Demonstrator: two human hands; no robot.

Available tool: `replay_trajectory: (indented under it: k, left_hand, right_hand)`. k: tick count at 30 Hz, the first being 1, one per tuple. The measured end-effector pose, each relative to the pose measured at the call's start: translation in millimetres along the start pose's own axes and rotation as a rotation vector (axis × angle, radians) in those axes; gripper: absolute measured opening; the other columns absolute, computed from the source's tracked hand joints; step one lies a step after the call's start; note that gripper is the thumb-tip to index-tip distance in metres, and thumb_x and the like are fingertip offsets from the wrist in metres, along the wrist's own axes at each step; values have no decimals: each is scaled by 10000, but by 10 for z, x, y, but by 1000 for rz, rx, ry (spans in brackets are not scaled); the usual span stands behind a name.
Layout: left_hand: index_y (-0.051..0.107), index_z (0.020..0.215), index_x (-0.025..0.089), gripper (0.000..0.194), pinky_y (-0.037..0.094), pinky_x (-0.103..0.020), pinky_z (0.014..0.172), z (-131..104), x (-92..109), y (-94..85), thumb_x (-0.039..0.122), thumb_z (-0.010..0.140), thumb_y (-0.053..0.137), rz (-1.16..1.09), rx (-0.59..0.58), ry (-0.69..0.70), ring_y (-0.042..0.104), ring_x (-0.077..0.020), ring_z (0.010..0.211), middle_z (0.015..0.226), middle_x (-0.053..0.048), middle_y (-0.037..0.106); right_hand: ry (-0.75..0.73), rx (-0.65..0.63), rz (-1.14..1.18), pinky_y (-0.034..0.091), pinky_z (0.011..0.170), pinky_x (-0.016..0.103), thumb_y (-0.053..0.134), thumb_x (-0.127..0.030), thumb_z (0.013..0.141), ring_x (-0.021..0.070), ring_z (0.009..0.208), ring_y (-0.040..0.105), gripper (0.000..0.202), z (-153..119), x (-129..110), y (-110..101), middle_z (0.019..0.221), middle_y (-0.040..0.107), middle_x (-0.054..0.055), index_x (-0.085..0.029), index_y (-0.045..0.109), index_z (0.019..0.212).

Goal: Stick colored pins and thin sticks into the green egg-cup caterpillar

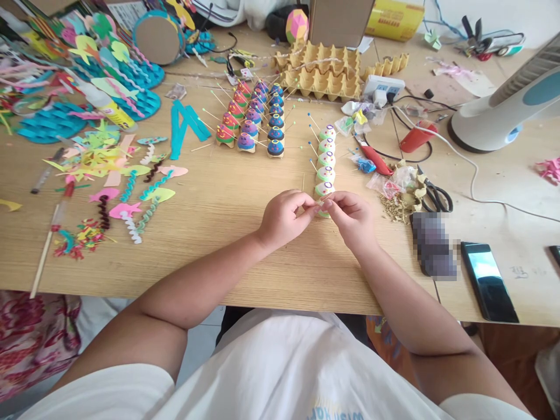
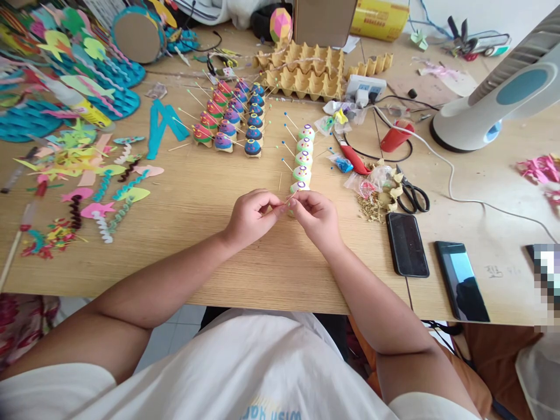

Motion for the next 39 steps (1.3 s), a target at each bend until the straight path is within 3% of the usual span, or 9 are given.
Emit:
replay_trajectory:
  k: [7, 14, 24, 33, 39]
  left_hand:
    - [662, 744, 208, 320, 405, -277, 629, 3, 11, -6, 413, 988, 691, -2, 2, 18, 523, -120, 622, 645, 24, 611]
    - [669, 757, 206, 270, 426, -274, 655, -6, 32, -23, 351, 983, 700, 25, -16, 43, 569, -128, 658, 665, 16, 638]
    - [697, 788, 198, 180, 392, -242, 586, -8, -2, 15, 282, 931, 767, -72, -6, 9, 507, -95, 593, 662, 35, 642]
    - [710, 859, 194, 125, 439, -218, 601, -10, 16, 19, 281, 944, 741, -194, -13, -12, 569, -80, 614, 764, 12, 739]
    - [745, 806, 192, 189, 458, -231, 625, 3, -19, 36, 337, 923, 772, -289, 4, -70, 578, -95, 651, 743, -6, 726]
  right_hand:
    - [-1, 4, 13, 536, 685, 304, 858, -613, 763, 143, 702, 621, 408, -1, -14, 4, 761, 707, 17, -226, 732, 802]
    - [34, 14, 49, 446, 618, 273, 869, -605, 747, 115, 649, 529, 434, -11, 11, 2, 719, 647, -11, -225, 662, 775]
    - [187, 5, 321, 332, 572, 247, 878, -392, 702, 77, 570, 419, 338, 15, 78, 65, 605, 537, -53, -207, 596, 669]
    - [109, 24, 191, 370, 582, 266, 895, -554, 711, 88, 580, 410, 418, -5, 13, 51, 642, 550, -45, -218, 650, 753]
    - [32, 34, 124, 430, 613, 263, 886, -589, 731, 100, 632, 506, 434, -18, 7, 44, 713, 630, -21, -219, 664, 780]
Point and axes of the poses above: each hand's wrist, its own z-axis towards the middle knuckle, its own y-axis out of the palm, x = y × z, the point moved 1 cm from there along z, towards the middle knuckle
